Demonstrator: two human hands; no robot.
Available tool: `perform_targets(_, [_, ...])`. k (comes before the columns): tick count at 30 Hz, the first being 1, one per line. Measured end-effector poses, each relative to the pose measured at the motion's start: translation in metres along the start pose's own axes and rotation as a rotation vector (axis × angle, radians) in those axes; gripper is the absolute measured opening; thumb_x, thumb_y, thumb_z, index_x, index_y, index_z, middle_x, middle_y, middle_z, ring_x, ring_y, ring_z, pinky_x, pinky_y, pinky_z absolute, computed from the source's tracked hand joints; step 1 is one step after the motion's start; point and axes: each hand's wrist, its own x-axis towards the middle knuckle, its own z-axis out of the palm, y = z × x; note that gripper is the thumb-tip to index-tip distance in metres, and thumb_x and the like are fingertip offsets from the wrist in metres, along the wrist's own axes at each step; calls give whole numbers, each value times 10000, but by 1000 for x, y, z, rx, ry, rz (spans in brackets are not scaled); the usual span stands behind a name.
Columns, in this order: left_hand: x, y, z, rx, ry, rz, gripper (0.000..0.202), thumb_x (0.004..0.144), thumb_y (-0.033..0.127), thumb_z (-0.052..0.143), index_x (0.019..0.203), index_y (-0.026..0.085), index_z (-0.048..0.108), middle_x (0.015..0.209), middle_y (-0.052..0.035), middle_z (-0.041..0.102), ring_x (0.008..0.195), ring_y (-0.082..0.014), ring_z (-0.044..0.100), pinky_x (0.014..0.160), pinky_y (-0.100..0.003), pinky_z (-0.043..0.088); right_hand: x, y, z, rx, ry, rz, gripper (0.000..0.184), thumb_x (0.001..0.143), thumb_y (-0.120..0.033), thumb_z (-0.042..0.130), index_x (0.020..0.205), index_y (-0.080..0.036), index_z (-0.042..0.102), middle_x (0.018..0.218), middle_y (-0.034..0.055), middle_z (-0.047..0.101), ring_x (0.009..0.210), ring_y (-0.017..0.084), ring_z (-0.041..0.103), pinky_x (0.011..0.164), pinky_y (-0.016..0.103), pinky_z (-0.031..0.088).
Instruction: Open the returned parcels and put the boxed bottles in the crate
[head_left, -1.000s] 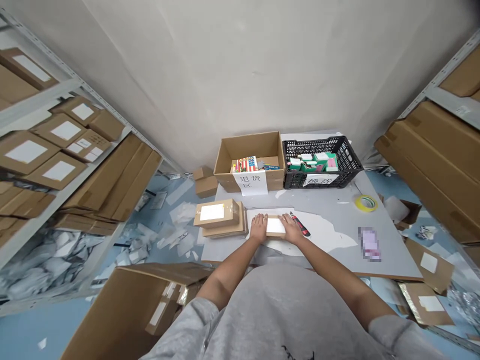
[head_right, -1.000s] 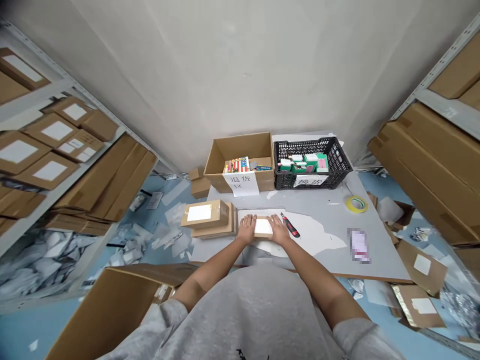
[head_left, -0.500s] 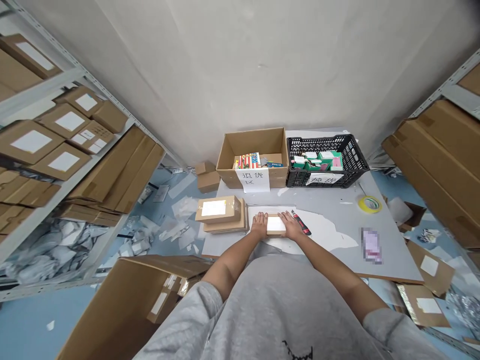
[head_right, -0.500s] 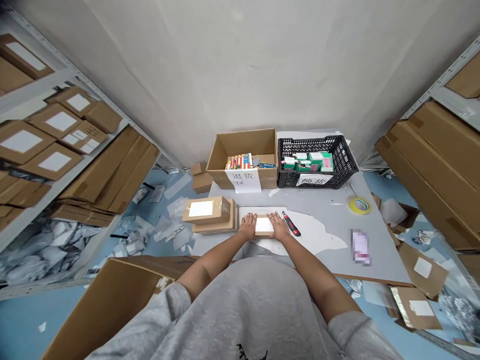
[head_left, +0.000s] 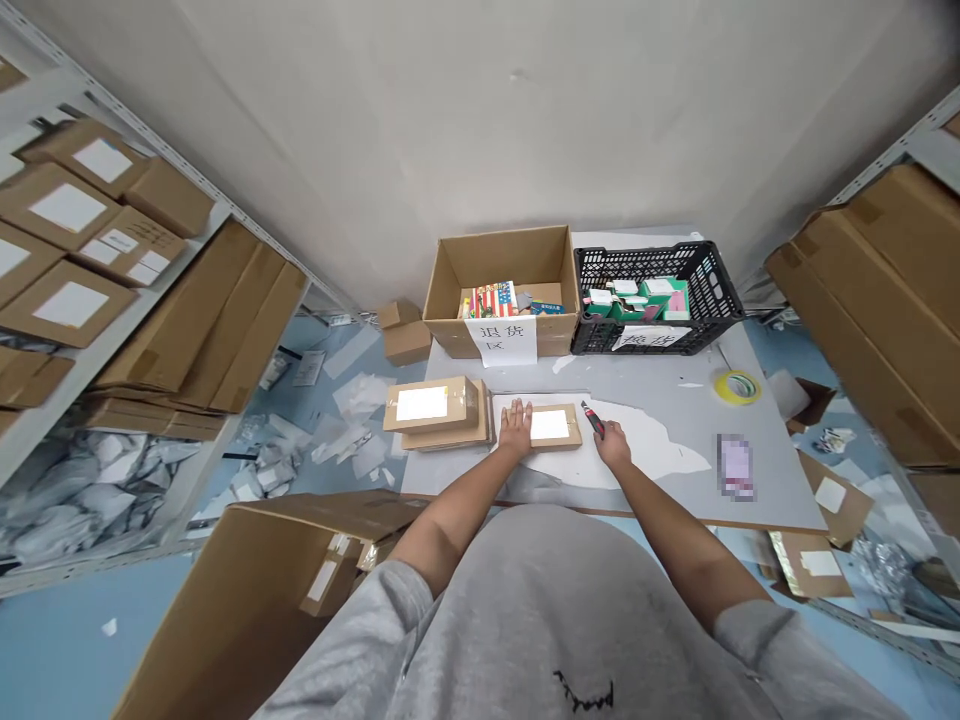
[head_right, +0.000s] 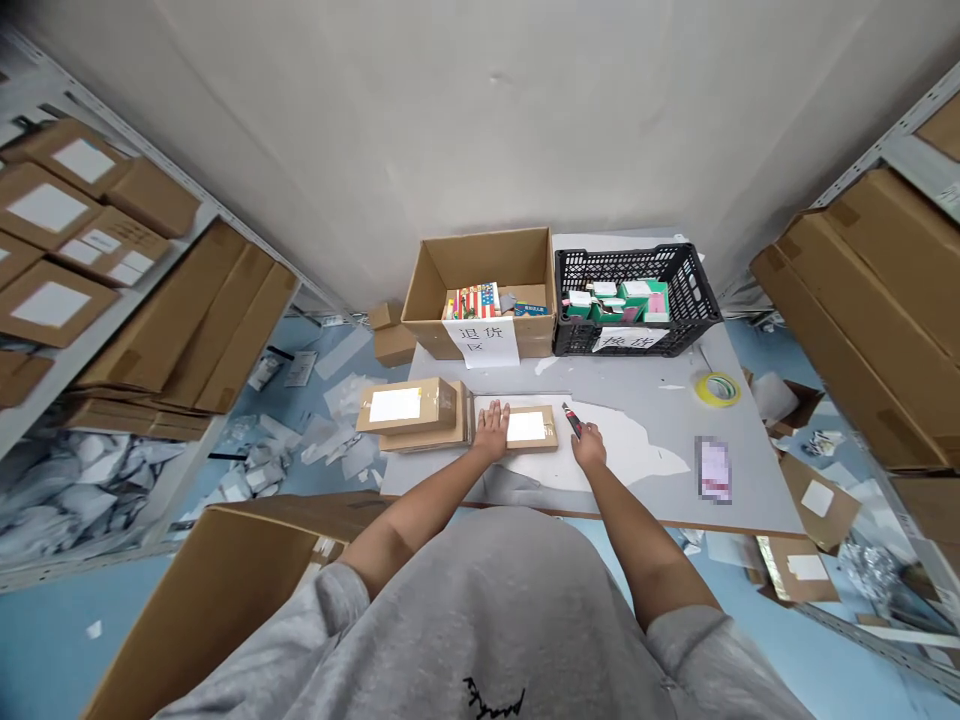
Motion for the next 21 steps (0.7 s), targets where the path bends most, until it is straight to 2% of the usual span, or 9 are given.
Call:
perform_targets(4, [-9, 3, 19, -44, 140, -32, 1274, 707, 401, 837, 1702, 147, 82, 1760, -206, 36, 1634, -363, -39, 1322, -558, 43, 17, 9, 4, -182, -137, 90, 475, 948, -272, 577, 1420, -232, 562, 1370, 153, 556, 1293, 308, 563, 970, 385, 510])
perform_targets(8, [-25, 1, 31, -171, 278, -42, 1266, 812, 549, 777, 1686, 74, -6, 1743, -265, 53, 1632, -380, 15, 1308, -542, 191, 31, 4, 14, -265, -172, 127, 440, 914, -260, 637, 1345, -218, 563, 1332, 167, 544, 1282, 321, 548, 975, 415, 500])
perform_targets(10, [-32, -1, 33, -241, 308, -94, 1248, 866, 623, 704, 1670, 29, -43, 1732, -291, 78, 1631, -378, 58, 1297, -519, 241, 36, 1, 20, -207, -141, 151, 412, 887, -229, 653, 1290, -199, 575, 1305, 186, 546, 1291, 340, 538, 1000, 449, 485])
perform_targets(12, [-36, -1, 32, -316, 279, -202, 1221, 889, 656, 664, 1665, 18, -30, 1722, -298, 134, 1626, -375, 118, 1287, -488, 272, 39, -1, 24, -106, -101, 182, 386, 872, -209, 634, 1252, -183, 579, 1285, 208, 552, 1294, 368, 536, 1018, 498, 474])
perform_targets(16, [-38, 0, 28, -522, 105, -388, 1205, 861, 633, 720, 1671, 62, 34, 1682, -277, 297, 1565, -341, 333, 1199, -378, 396, 45, -4, 22, 28, -69, 198, 415, 849, -253, 609, 1252, -174, 552, 1336, 243, 537, 1200, 386, 608, 989, 522, 497])
perform_targets(18, [-38, 1, 24, -614, 68, -415, 1209, 835, 593, 766, 1675, 99, 50, 1669, -251, 345, 1525, -327, 405, 1150, -365, 435, 47, -6, 16, 108, -62, 185, 441, 857, -280, 576, 1279, -170, 517, 1297, 228, 580, 1091, 354, 664, 936, 479, 525])
perform_targets(21, [-35, 0, 20, -710, 95, -413, 1243, 790, 548, 824, 1680, 138, 60, 1654, -228, 385, 1490, -327, 450, 1111, -369, 454, 45, -15, 5, 218, -49, 142, 430, 903, -330, 493, 1308, -185, 467, 1134, 149, 678, 949, 297, 699, 845, 405, 542])
